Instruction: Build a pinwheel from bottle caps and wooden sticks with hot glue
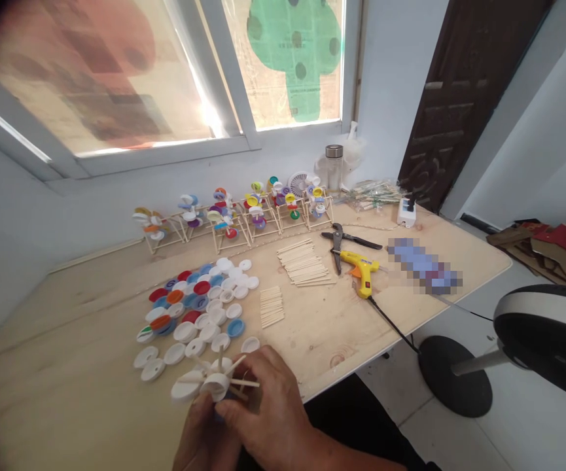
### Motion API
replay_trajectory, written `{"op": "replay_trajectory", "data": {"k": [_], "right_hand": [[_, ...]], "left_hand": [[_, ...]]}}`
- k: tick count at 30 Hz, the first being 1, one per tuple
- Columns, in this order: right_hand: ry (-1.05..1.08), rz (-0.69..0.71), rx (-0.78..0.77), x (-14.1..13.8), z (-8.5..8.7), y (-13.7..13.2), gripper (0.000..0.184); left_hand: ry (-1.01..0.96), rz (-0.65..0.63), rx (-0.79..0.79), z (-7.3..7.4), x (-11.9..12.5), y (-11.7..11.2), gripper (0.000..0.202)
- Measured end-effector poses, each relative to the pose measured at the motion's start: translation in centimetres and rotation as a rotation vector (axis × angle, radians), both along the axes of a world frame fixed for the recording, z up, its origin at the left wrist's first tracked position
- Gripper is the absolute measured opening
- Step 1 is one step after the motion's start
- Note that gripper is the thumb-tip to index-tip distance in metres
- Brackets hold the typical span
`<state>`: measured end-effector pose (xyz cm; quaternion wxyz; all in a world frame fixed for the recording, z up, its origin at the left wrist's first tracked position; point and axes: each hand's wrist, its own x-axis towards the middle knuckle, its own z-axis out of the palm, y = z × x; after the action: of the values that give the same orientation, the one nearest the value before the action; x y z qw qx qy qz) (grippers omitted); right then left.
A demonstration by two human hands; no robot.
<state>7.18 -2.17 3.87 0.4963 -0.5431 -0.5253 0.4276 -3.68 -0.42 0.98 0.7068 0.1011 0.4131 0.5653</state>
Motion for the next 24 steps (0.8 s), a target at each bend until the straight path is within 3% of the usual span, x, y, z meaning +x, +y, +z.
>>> {"op": "replay_trajectory", "data": {"k": [7, 15, 24], "right_hand": [[0.123, -0.047, -0.056, 0.0, -0.3, 0.7, 0.016], [0.242, 0.036, -0.178, 1.1, -0.7, 1.5, 0.032], [0.235, 0.074, -0.177, 1.6, -1.0, 2.3, 0.040]], "left_hand": [[0.040, 0.041, 0.035, 0.3, 0.6, 0.2, 0.042], [0.141, -0.012, 0.016, 0.2, -0.3, 1.1, 0.044], [0.176, -0.086, 0.029, 0.4, -0.5, 1.5, 0.044]]}}
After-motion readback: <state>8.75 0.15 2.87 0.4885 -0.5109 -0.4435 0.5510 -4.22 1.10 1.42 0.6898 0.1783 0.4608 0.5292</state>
